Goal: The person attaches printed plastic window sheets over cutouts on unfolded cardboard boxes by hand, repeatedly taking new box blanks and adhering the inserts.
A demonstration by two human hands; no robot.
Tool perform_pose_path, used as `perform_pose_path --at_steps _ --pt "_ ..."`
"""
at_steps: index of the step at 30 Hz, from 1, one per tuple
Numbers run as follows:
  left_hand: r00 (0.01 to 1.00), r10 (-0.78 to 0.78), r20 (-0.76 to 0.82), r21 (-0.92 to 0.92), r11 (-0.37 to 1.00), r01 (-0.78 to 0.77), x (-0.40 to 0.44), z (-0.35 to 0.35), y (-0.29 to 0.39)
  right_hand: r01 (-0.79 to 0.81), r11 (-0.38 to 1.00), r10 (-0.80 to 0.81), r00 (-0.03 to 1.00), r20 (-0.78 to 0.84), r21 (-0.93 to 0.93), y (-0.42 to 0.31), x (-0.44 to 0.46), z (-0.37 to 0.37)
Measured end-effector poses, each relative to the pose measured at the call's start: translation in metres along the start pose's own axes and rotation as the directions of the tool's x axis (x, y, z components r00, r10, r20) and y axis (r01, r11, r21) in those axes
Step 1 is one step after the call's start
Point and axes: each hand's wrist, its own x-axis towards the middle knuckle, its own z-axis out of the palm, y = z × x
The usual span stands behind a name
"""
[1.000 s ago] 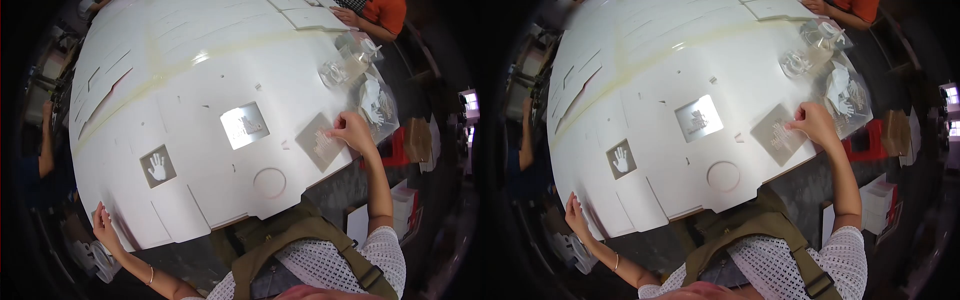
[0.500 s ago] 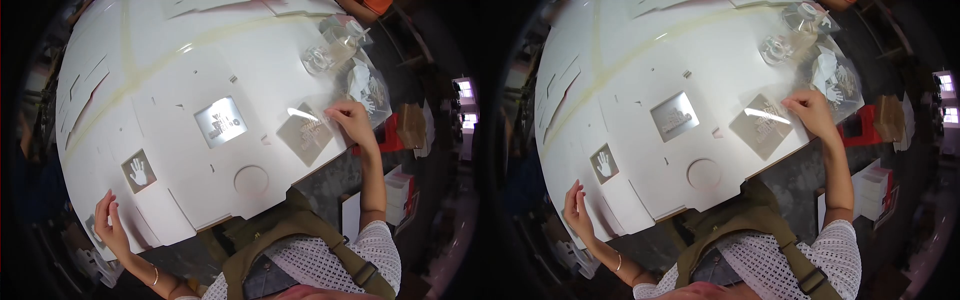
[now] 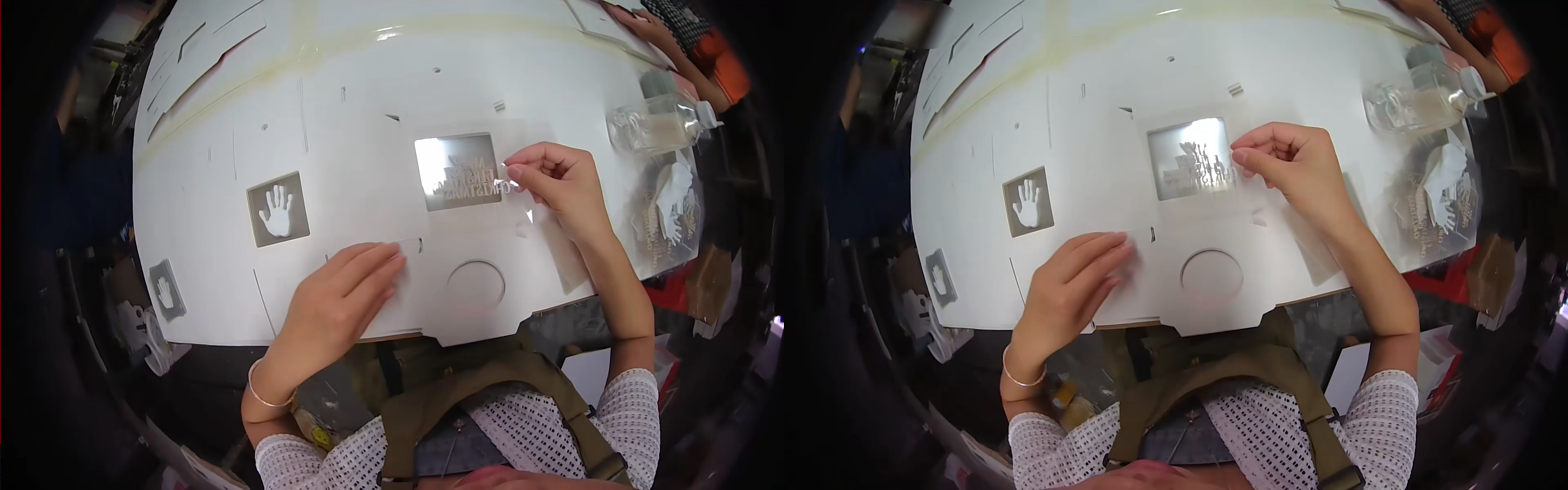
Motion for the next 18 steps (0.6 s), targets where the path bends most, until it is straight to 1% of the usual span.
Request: perform_pose_path --at_steps 1,3,4,6,7,9,13,15,18 --pt "1.000 -0.012 0.000 -0.008 1.000 0.012 0.003 0.005 -0.003 -0.009 1.000 0.009 1.000 0.010 -0.004 0.002 0.003 0.002" --pt "0.997 0.070 -0.014 0.010 0.997 -0.070 0.007 0.013 -0.009 0.006 1.000 -0.006 1.000 0.004 -0.008 0.007 0.007 0.006" --pt "0.998 0.060 -0.010 0.001 0.998 -0.060 0.009 0.016 -0.011 -0.006 1.000 0.007 1.000 0.011 -0.010 0.009 0.008 0.008" --pt "0.994 0.113 -0.006 0.034 0.993 -0.113 0.012 0.020 -0.016 0.004 1.000 -0.005 0.999 -0.036 -0.013 0.012 0.009 0.010" --pt "0.994 0.108 0.000 0.025 0.994 -0.108 0.012 0.022 -0.018 -0.007 1.000 0.007 0.999 -0.034 -0.013 0.013 0.010 0.011" --pt "0.992 0.128 0.003 0.074 0.989 -0.128 0.014 0.025 -0.021 0.005 1.000 -0.005 1.000 -0.031 0.020 0.015 0.011 0.012" --pt "0.992 0.123 0.010 0.073 0.990 -0.123 0.017 0.026 -0.024 0.012 1.000 -0.012 1.000 -0.021 0.019 0.013 0.010 0.015" --pt "0.996 0.087 0.001 0.063 0.994 -0.087 0.019 0.026 -0.023 0.040 0.999 -0.041 0.998 -0.045 -0.014 0.015 0.011 0.016" --pt "0.996 0.085 0.009 0.086 0.993 -0.085 0.024 0.027 -0.022 0.024 0.999 -0.025 0.999 -0.048 -0.026 0.017 0.011 0.017"
